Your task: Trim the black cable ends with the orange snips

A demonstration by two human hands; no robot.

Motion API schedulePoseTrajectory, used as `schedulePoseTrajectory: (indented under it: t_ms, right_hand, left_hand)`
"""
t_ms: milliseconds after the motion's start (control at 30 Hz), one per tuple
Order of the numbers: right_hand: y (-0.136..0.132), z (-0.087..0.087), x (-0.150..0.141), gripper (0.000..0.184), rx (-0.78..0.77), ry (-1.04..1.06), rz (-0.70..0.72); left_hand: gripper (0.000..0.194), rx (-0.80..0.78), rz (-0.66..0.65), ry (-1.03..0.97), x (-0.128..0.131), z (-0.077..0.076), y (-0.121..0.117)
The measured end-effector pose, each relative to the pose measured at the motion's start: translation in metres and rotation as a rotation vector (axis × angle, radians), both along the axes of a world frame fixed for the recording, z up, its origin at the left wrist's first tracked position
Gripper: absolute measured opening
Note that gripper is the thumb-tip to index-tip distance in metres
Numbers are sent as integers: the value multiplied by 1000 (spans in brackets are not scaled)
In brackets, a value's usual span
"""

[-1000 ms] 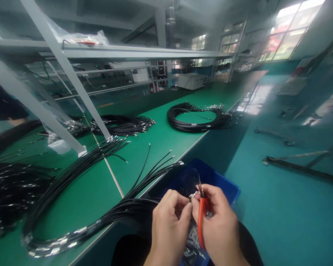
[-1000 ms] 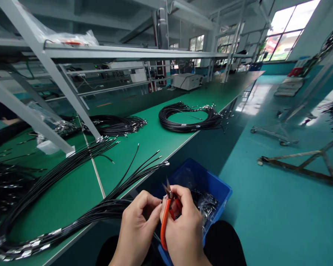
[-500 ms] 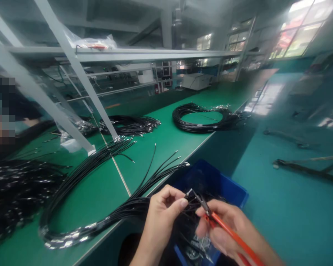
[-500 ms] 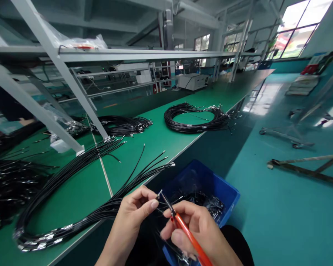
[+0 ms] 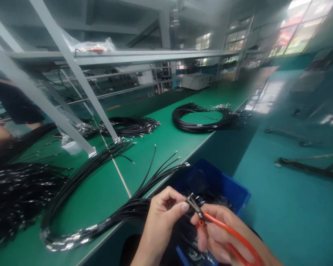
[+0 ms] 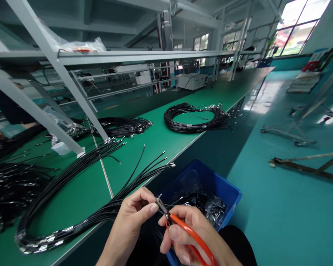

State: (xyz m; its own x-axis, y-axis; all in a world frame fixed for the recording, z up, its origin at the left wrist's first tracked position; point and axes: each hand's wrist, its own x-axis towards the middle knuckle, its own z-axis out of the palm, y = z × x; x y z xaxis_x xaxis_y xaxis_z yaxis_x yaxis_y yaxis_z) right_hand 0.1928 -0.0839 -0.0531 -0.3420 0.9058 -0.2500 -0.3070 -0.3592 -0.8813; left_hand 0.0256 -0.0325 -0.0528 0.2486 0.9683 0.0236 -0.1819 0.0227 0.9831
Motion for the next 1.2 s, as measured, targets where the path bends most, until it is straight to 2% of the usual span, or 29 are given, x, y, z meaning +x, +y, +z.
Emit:
schedulePoseTrajectory:
  t_ms: [100,300,400,467,533,633,733,767,833,900,967,1067,1200]
  right_hand:
    - [-1,-7,0,24,-14,43,30]
    - [4,-15,0,30,-57,88,44]
    - [11,-16,-2,28,-75,-36,92]
    - [13,-17,-3,24,-56,-140,62]
    - [12,-19,-2,23,-25,-157,10]
    - [10,-24,5,28,8,-42,-63]
    - [11,-29,15,28,-5,70,-166]
    - [12,-31,18,28,-24,88,-186]
    - [14,-33,22,32,-68,93,-220]
    - [15,-31,24,35,-111,79,-247]
    - [13,-24,22,35,-134,67,-266]
    - [9,-9,15,36,-129,71,-286]
    - [4,4,9,38,-112,100,-331]
  left_hand:
    - [10,3,3,5,0,-1,1]
    - [10,14,-8,26,1,0,0]
    - [11,6,14,56,-1,1,2]
    - [12,0,33,74,-1,-1,4]
    - [12,7,55,109,2,-5,4]
    - [7,94,42,317,15,-16,1]
    - [9,304,-97,782,23,-24,2]
    - [10,349,-37,938,20,-25,5]
    - [13,338,111,1068,5,-23,16]
    - [19,272,290,1161,-20,-19,31]
    - [18,181,410,1231,-48,-17,48]
    - [8,27,421,1267,-80,-19,70]
    - [25,-100,307,1159,-101,-24,87]
